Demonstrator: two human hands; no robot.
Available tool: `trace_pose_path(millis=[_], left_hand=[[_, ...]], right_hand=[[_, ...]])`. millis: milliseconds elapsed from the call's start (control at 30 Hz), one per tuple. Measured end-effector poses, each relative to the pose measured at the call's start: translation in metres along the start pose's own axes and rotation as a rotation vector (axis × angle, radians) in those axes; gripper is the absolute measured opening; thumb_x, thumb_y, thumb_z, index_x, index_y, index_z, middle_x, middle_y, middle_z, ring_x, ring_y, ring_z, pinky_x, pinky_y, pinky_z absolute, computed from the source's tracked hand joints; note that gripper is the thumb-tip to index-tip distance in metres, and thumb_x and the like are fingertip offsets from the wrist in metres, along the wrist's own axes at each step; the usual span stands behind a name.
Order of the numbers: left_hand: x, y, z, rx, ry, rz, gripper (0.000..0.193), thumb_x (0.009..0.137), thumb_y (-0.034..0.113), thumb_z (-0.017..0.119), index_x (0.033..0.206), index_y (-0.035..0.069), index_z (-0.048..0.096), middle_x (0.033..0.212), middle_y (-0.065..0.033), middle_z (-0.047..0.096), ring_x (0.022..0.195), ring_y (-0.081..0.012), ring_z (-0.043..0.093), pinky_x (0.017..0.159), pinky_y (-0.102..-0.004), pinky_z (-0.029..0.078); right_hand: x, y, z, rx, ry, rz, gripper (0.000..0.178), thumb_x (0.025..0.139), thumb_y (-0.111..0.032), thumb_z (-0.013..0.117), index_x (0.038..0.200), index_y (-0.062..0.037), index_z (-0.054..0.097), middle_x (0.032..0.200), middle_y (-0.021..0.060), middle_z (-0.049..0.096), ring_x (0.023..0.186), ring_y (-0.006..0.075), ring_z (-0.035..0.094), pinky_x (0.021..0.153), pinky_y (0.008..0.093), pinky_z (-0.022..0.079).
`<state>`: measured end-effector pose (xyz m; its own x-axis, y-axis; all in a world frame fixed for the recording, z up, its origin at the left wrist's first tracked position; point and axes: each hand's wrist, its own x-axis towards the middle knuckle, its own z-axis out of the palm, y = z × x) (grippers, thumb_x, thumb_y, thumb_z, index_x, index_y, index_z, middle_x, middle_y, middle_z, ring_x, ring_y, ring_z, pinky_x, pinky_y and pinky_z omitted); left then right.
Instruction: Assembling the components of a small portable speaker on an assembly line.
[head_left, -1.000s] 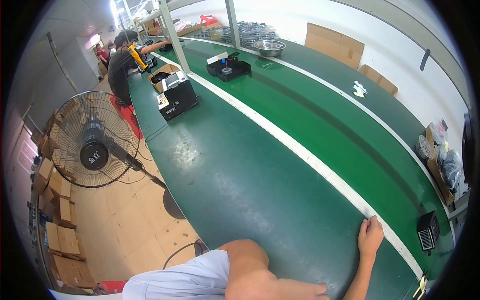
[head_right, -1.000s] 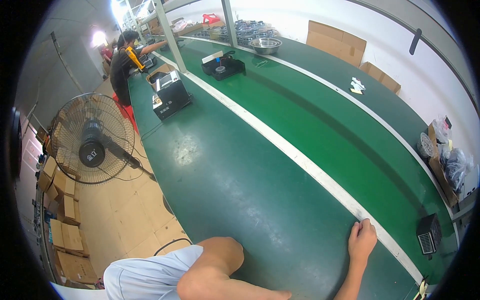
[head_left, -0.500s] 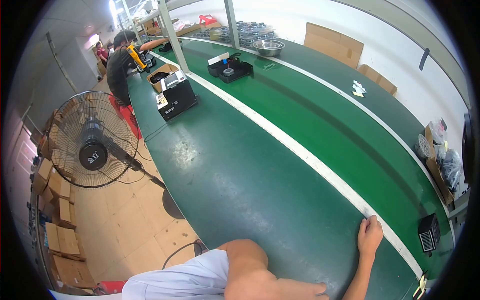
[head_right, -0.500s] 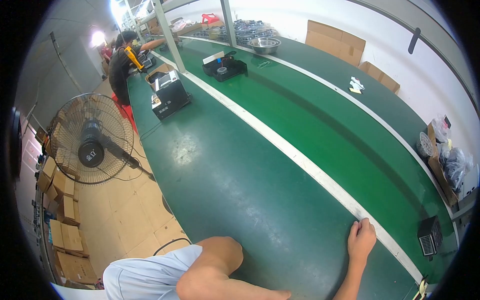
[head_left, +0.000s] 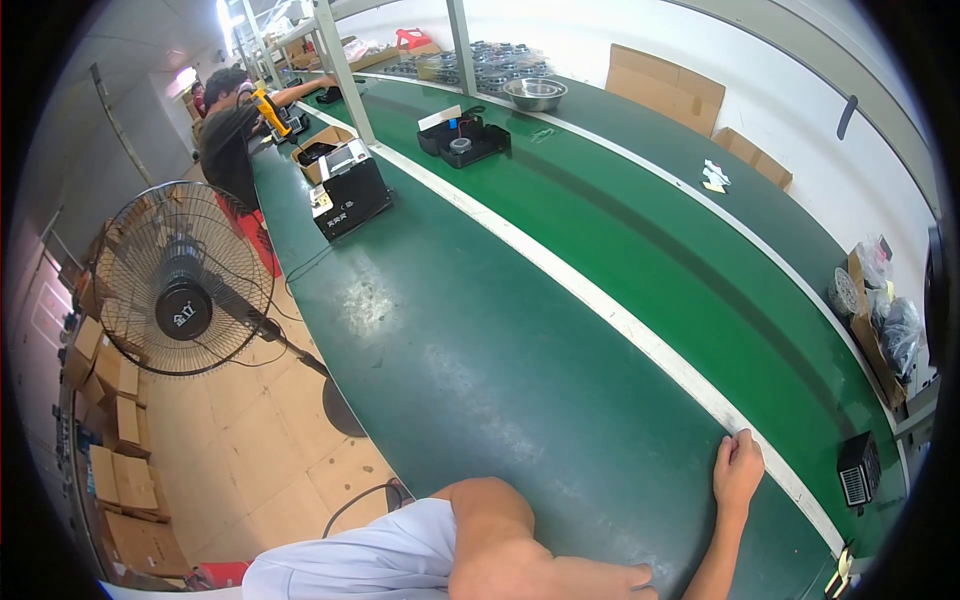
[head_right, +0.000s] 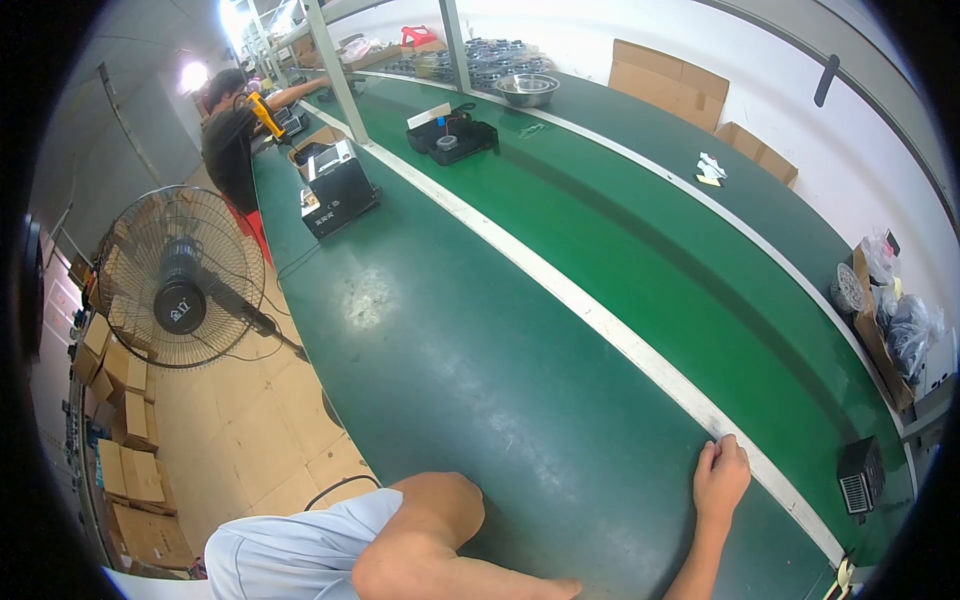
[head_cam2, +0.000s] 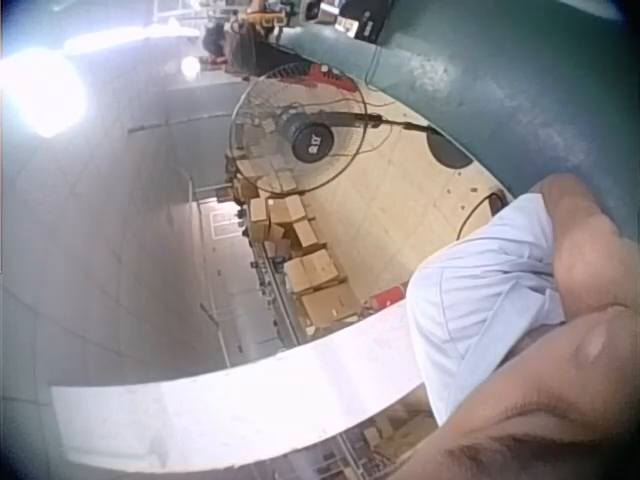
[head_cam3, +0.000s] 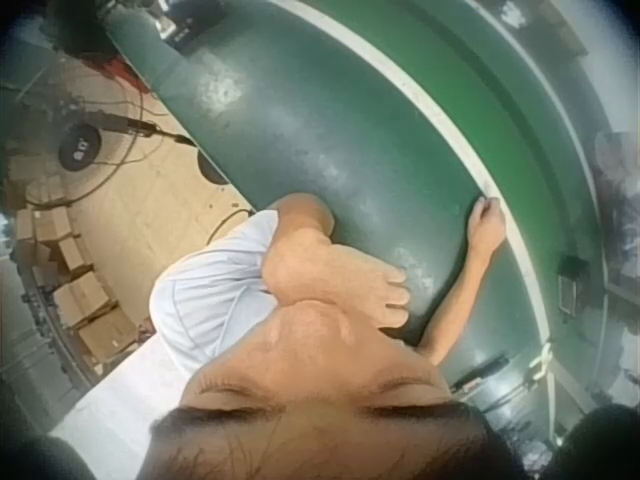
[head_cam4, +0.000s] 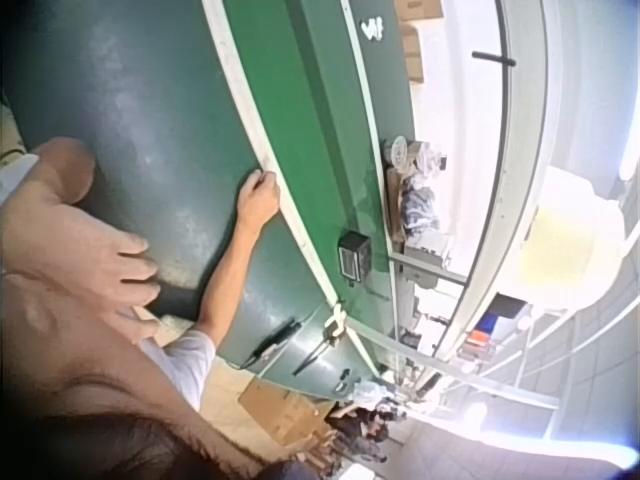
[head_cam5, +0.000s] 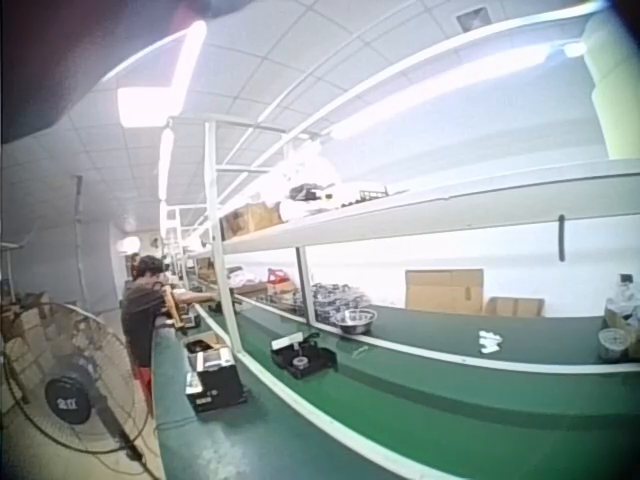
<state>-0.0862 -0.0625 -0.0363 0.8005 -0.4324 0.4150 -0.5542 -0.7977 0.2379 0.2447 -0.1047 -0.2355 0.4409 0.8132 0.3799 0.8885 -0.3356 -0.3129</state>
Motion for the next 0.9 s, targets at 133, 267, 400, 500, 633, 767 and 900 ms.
trace_pose_path(millis=[133, 267, 400, 500, 633, 767, 900], left_hand=[[-0.0011, 0.0000, 0.0026, 0.016, 0.007, 0.005, 0.029, 0.078, 0.032, 0.059, 0.091, 0.005, 0.059, 0.093, -0.0084, 0.055, 0.090, -0.0249, 0.058, 0.081, -0.0367, 0.042], [-0.0012, -0.0003, 0.0028, 0.042, -0.011, 0.020, 0.031, 0.077, 0.033, 0.060, 0.091, 0.005, 0.060, 0.094, -0.0091, 0.055, 0.091, -0.0252, 0.057, 0.081, -0.0368, 0.042], [-0.0016, -0.0016, 0.0022, 0.008, -0.007, 0.024, 0.035, 0.074, 0.035, 0.062, 0.091, 0.005, 0.060, 0.094, -0.0095, 0.055, 0.090, -0.0257, 0.057, 0.081, -0.0371, 0.042], [-0.0008, -0.0018, 0.0027, -0.001, -0.003, 0.027, 0.038, 0.072, 0.037, 0.063, 0.091, 0.005, 0.060, 0.093, -0.0095, 0.054, 0.090, -0.0258, 0.057, 0.080, -0.0373, 0.041], [-0.0012, -0.0010, 0.0050, 0.031, -0.001, 0.021, 0.037, 0.074, 0.037, 0.061, 0.091, 0.004, 0.060, 0.093, -0.0095, 0.054, 0.090, -0.0257, 0.057, 0.080, -0.0370, 0.041], [-0.0007, -0.0007, 0.0049, 0.041, 0.012, 0.021, 0.033, 0.077, 0.035, 0.059, 0.091, 0.005, 0.060, 0.093, -0.0092, 0.055, 0.089, -0.0252, 0.057, 0.079, -0.0366, 0.042], [-0.0012, -0.0002, 0.0037, 0.025, 0.033, 0.020, 0.035, 0.084, 0.032, 0.054, 0.101, 0.003, 0.061, 0.091, -0.0087, 0.056, 0.087, -0.0250, 0.057, 0.077, -0.0368, 0.042]], right_hand=[[0.0004, -0.0009, 0.0000, 0.000, 0.000, -0.005, 0.020, 0.090, -0.011, 0.064, 0.078, -0.0008, 0.050, 0.069, 0.0169, 0.055, 0.066, 0.0372, 0.055, 0.062, 0.0486, 0.043], [0.0004, -0.0005, -0.0004, 0.001, 0.000, -0.007, 0.020, 0.090, -0.011, 0.064, 0.078, -0.0009, 0.050, 0.069, 0.0169, 0.055, 0.066, 0.0372, 0.055, 0.062, 0.0484, 0.043], [0.0005, -0.0007, 0.0002, -0.004, -0.003, -0.002, 0.020, 0.090, -0.010, 0.064, 0.079, -0.0011, 0.050, 0.069, 0.0168, 0.056, 0.066, 0.0370, 0.055, 0.062, 0.0482, 0.043], [0.0003, 0.0001, 0.0001, 0.006, 0.000, -0.001, 0.020, 0.090, -0.010, 0.064, 0.079, -0.0011, 0.050, 0.069, 0.0168, 0.056, 0.066, 0.0370, 0.055, 0.062, 0.0481, 0.043], [0.0003, 0.0000, 0.0004, 0.004, 0.001, -0.003, 0.020, 0.090, -0.011, 0.064, 0.079, -0.0010, 0.050, 0.070, 0.0170, 0.056, 0.067, 0.0372, 0.055, 0.062, 0.0483, 0.043], [-0.0001, -0.0011, -0.0010, -0.002, -0.004, -0.004, 0.020, 0.090, -0.011, 0.064, 0.079, -0.0008, 0.051, 0.070, 0.0172, 0.056, 0.067, 0.0376, 0.056, 0.062, 0.0487, 0.043], [0.0006, -0.0026, -0.0025, -0.008, -0.017, 0.008, 0.020, 0.090, -0.011, 0.063, 0.079, -0.0006, 0.051, 0.070, 0.0176, 0.056, 0.067, 0.0380, 0.056, 0.062, 0.0490, 0.043]])
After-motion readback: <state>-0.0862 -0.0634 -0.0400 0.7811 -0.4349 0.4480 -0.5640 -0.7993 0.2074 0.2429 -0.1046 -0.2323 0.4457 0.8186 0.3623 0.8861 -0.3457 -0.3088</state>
